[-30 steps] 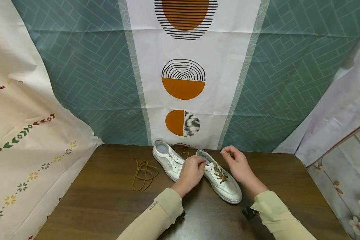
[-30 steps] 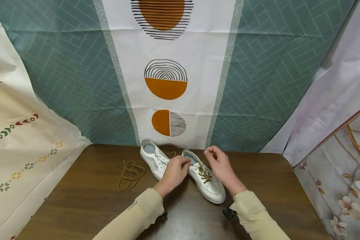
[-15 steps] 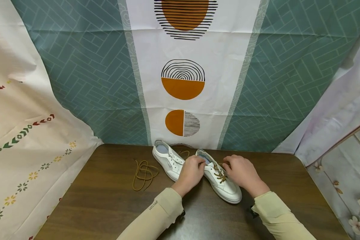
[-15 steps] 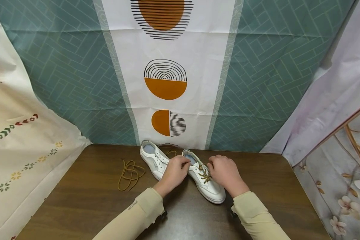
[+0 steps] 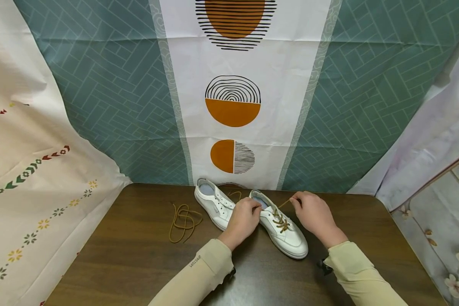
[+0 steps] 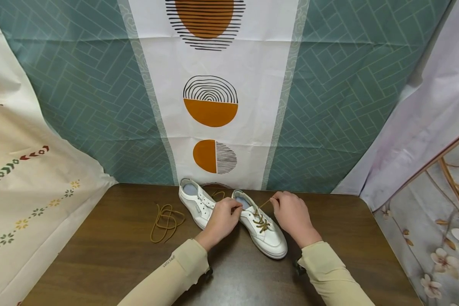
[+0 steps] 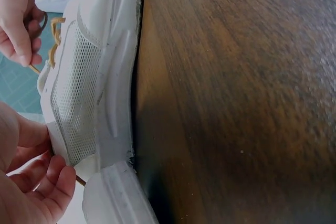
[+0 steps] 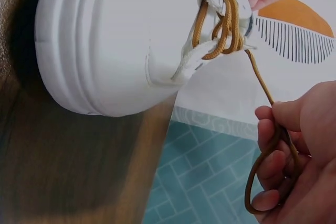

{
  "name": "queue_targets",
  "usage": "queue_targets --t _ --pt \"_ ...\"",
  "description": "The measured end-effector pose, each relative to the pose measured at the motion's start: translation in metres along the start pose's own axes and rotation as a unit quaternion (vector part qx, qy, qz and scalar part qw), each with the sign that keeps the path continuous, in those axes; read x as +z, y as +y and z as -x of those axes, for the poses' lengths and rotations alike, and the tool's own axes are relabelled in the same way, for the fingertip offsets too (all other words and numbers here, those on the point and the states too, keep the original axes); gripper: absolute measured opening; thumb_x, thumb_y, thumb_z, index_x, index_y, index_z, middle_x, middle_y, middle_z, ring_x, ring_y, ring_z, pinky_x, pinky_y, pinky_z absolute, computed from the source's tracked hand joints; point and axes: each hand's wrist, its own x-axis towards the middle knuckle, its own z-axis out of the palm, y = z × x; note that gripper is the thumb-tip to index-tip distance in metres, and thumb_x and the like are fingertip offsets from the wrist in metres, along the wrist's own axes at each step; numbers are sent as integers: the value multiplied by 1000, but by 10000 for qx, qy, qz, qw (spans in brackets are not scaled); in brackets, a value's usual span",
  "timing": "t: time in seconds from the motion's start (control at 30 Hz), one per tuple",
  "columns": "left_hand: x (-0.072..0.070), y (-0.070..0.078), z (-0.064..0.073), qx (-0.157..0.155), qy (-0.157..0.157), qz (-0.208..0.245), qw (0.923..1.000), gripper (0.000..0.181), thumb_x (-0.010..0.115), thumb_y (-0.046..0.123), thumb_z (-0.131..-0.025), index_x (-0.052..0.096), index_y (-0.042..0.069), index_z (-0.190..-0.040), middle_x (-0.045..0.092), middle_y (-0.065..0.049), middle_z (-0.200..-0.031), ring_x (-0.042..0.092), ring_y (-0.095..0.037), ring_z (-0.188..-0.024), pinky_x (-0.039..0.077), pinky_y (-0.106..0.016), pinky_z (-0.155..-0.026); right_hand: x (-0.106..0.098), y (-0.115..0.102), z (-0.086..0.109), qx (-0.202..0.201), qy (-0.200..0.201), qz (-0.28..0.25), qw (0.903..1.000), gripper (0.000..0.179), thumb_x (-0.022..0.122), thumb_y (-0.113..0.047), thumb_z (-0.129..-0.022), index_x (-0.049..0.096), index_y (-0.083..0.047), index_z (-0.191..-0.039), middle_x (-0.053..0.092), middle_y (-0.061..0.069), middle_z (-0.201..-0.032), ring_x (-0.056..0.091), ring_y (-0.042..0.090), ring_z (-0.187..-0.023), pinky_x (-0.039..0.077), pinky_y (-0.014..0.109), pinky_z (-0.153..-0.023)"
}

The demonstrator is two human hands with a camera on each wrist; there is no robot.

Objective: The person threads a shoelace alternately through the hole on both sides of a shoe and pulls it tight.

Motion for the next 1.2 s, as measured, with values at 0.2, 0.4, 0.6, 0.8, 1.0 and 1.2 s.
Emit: queue_targets --t 0.2,0.4,0.6,0.8,1.0,1.2 --pt "1 -2 0 -48 -84 -9 10000 14 61 13 -88 74 9 -89 66 1 -86 61 -12 -82 50 -24 -74 -2 3 -1 220 13 -368 9991 20 55 -29 -94 67 -14 -98 65 4 -90 53 16 -67 42 34 -60" --pt "2 -4 0 -142 -187 -14 9997 14 60 13 -89 74 10 -89 66 2 -86 61 -11 -82 50 -24 -74 -2 6 -2 282 72 -458 9985 20 54 -28 -95 66 -13 -97 64 4 -89 52 17 -68 41 34 -60" --pt "3 -4 1 -154 -149 -16 9998 14 61 14 -88 74 11 -88 66 3 -85 61 -11 -83 49 -25 -76 -2 7 -1 302 114 -471 9984 19 54 -29 -95 66 -14 -95 64 3 -86 50 17 -66 40 33 -60" --pt "3 -4 1 -159 -128 -58 9998 14 61 14 -88 74 11 -87 66 3 -85 61 -11 -83 49 -26 -77 -2 10 -1 356 96 -497 9981 20 54 -29 -95 66 -13 -96 64 3 -86 50 17 -66 39 32 -59" --pt "2 -2 3 -270 5 -110 9996 14 60 14 -88 71 10 -95 65 1 -92 61 -12 -87 50 -26 -77 1 15 -2 429 -98 -607 9972 21 53 -29 -95 66 -13 -98 64 4 -89 50 18 -67 39 32 -60" --pt "-6 0 8 -625 401 -538 9958 22 59 10 -81 61 15 -102 63 1 -92 61 -14 -79 48 -29 -66 7 21 -1 460 -351 -812 9950 20 53 -25 -95 64 -12 -106 66 5 -100 57 18 -81 45 36 -68"
